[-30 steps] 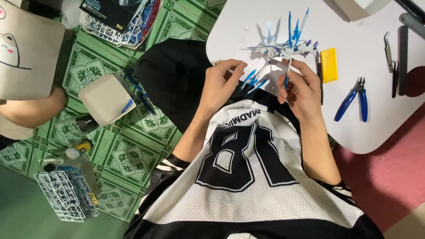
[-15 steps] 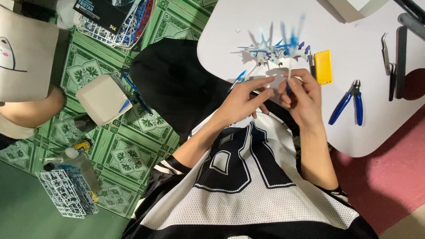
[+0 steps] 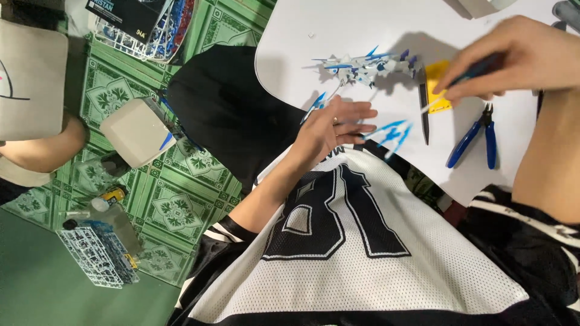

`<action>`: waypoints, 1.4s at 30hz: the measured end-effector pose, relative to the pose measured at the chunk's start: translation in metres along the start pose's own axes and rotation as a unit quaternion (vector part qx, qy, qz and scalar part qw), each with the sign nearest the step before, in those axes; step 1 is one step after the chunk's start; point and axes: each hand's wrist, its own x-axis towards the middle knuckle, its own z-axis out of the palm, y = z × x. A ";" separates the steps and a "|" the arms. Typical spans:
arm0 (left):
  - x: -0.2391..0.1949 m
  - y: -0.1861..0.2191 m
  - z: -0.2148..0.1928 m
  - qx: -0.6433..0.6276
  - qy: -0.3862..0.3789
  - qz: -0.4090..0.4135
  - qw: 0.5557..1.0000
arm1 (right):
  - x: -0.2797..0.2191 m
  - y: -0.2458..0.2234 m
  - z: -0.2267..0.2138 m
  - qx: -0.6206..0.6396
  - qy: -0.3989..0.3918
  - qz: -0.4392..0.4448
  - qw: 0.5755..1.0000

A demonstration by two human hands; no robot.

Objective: The person assembles a white and blue model kit on a small white table. They attach several blue wing-like parts to the main body, then use a cotton swab to clean or apply something to the joints. The person continues to fit additional small parts onto the model.

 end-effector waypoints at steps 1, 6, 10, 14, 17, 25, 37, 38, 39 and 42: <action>0.002 -0.005 -0.002 -0.001 0.000 0.002 1.000 | 0.005 -0.018 -0.001 -0.002 -0.001 -0.001 1.000; 0.004 0.003 0.021 0.207 0.005 0.046 0.977 | 0.031 -0.074 0.000 0.023 0.035 0.015 0.999; 0.009 -0.001 0.027 0.224 0.050 0.034 0.973 | 0.043 -0.063 0.009 0.133 0.046 -0.035 0.989; 0.009 -0.005 0.028 0.182 0.039 0.023 0.982 | 0.041 -0.067 0.024 0.160 0.098 -0.068 0.980; 0.008 -0.004 0.031 0.179 0.028 0.026 0.983 | 0.037 -0.059 0.039 0.172 0.139 -0.058 0.974; 0.011 -0.015 0.025 0.165 0.013 0.049 0.985 | 0.034 -0.068 0.057 0.150 0.207 -0.058 0.965; 0.005 -0.018 0.023 0.146 0.016 0.043 0.988 | 0.029 -0.080 0.066 0.109 0.210 -0.060 0.970; 0.005 -0.019 0.022 0.146 0.014 0.039 0.988 | 0.029 -0.079 0.067 0.119 0.207 -0.058 0.969; 0.005 -0.020 0.022 0.145 0.013 0.034 0.989 | 0.029 -0.079 0.068 0.128 0.204 -0.057 0.969; 0.008 -0.024 0.018 0.130 0.013 0.051 0.990 | 0.030 -0.076 0.072 0.157 0.205 -0.051 0.965</action>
